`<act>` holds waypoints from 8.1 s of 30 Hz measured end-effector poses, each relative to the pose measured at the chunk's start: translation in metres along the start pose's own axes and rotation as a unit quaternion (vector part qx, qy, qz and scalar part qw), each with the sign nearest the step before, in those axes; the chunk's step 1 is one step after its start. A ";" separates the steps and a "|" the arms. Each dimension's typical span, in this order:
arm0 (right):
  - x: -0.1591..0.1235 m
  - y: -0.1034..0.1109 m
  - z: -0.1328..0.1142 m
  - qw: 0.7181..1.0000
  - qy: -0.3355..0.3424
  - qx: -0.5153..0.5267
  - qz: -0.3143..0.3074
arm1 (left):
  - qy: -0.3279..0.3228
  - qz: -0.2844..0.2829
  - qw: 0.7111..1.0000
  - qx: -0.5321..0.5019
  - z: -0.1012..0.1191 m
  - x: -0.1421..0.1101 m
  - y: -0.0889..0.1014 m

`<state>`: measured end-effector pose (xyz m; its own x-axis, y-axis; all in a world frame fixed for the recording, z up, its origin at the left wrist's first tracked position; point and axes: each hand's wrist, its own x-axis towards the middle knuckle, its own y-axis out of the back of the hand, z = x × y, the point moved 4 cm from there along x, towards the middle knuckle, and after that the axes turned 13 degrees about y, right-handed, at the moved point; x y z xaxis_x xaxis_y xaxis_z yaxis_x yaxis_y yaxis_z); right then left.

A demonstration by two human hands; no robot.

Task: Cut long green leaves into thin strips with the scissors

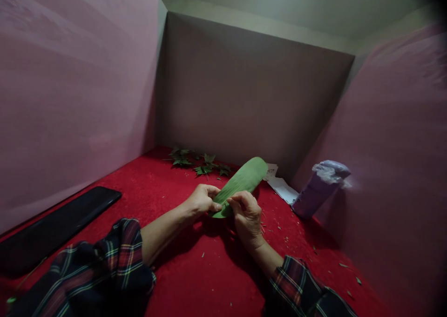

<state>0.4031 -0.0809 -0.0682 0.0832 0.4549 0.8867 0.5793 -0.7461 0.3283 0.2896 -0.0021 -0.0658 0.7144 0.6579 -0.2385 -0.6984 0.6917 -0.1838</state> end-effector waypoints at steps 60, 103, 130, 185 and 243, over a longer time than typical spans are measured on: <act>0.005 0.007 0.004 0.997 0.069 -0.035 -0.014 | 0.016 0.006 0.997 0.072 -0.005 0.000 0.004; 0.021 0.089 0.087 0.947 0.024 -0.286 0.144 | 0.105 -0.110 0.973 0.176 0.006 -0.013 0.028; 0.015 0.087 0.092 0.940 -0.119 -0.270 0.171 | 0.045 -0.052 0.997 0.026 0.018 -0.004 0.059; -0.005 0.005 0.009 0.887 -0.315 0.338 0.005 | -0.003 -0.074 0.984 -0.161 -0.004 -0.002 -0.003; -0.002 0.042 0.059 0.974 -0.223 -0.032 0.008 | 0.020 0.002 0.992 -0.127 -0.001 -0.005 -0.002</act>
<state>0.4756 -0.0848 -0.0757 0.4442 0.5978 0.6674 0.5245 -0.7774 0.3472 0.2873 -0.0075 -0.0655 0.7132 0.6441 -0.2766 -0.6931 0.5890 -0.4156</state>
